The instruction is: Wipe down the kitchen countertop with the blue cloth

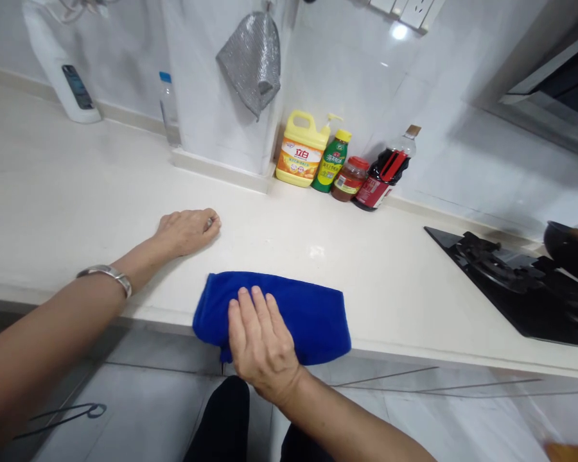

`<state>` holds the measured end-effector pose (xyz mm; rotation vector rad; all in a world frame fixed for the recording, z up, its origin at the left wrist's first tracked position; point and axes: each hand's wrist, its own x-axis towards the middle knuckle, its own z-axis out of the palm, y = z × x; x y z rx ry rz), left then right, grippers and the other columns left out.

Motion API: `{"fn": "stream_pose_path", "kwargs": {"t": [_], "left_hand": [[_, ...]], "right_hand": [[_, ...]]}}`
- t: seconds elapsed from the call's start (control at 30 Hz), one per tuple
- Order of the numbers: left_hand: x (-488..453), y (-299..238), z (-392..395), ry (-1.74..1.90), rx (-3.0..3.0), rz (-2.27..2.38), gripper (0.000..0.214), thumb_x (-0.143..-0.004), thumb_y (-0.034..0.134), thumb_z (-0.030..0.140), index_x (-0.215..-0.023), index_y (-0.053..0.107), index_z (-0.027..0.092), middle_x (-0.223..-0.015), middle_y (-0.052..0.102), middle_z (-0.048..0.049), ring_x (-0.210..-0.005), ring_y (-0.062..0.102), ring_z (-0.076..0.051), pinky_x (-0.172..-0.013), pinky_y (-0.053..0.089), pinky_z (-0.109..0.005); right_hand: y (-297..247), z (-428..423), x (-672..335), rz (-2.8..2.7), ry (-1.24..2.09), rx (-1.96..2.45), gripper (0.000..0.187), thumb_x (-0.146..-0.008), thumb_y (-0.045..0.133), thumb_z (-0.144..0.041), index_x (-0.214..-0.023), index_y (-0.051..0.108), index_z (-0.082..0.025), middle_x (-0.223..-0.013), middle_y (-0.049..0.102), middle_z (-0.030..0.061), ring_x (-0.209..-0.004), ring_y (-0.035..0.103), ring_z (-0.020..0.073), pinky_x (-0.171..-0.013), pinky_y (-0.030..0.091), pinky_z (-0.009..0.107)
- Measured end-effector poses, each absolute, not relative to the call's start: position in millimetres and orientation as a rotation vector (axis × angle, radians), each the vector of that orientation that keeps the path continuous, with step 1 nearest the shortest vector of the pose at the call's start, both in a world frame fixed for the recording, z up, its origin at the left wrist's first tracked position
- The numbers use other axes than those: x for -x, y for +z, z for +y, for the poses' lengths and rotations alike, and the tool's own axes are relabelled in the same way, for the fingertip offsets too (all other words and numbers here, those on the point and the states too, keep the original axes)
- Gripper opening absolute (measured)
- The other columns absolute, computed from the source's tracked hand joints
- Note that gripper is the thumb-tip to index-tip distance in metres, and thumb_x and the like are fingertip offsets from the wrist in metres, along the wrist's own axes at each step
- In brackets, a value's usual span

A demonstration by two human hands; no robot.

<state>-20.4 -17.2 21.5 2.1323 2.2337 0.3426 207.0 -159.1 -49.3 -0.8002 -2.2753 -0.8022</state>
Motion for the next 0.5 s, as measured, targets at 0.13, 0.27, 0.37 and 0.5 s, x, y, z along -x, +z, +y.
{"fn": "stream_pose_path", "kwargs": {"t": [0.13,0.27,0.37,0.5], "left_hand": [[23,22,-14,0.307,-2.122,2.241,0.045,-0.091,0.03,0.046,-0.115,0.061,0.025,-0.111,0.068,-0.0113,-0.106,0.061,-0.034,-0.093,0.043,-0.047],[26,24,-12,0.29,-2.117,2.211,0.047,-0.091,0.029,0.05,-0.116,0.06,0.025,-0.112,0.067,-0.0117,-0.105,0.06,-0.035,-0.093,0.043,-0.051],[27,27,-10,0.265,-2.115,2.202,0.049,-0.091,0.028,0.052,-0.117,0.059,0.025,-0.111,0.067,-0.0131,-0.103,0.06,-0.036,-0.091,0.044,-0.054],[29,30,-7,0.159,-2.072,2.268,0.056,-0.089,0.024,0.058,-0.122,0.057,0.026,-0.11,0.066,-0.0145,-0.103,0.06,-0.037,-0.089,0.047,-0.051]], "right_hand": [[-40,-157,-202,-2.367,-0.828,0.728,0.037,-0.097,0.045,-0.015,-0.13,0.056,-0.002,-0.136,0.058,0.0204,-0.132,0.049,0.0334,-0.109,0.046,0.048],[-35,-156,-194,-2.393,-0.867,0.639,0.039,-0.099,0.048,-0.021,-0.132,0.056,-0.004,-0.135,0.059,0.0186,-0.128,0.053,0.0344,-0.108,0.047,0.05],[-38,-155,-172,-2.341,-0.957,0.64,0.042,-0.101,0.047,-0.029,-0.135,0.054,-0.006,-0.137,0.058,0.0176,-0.127,0.055,0.0341,-0.107,0.048,0.049],[-42,-152,-142,-2.353,-1.038,0.698,0.045,-0.103,0.038,-0.03,-0.139,0.052,-0.007,-0.137,0.058,0.0172,-0.124,0.057,0.0334,-0.104,0.052,0.046]]}}
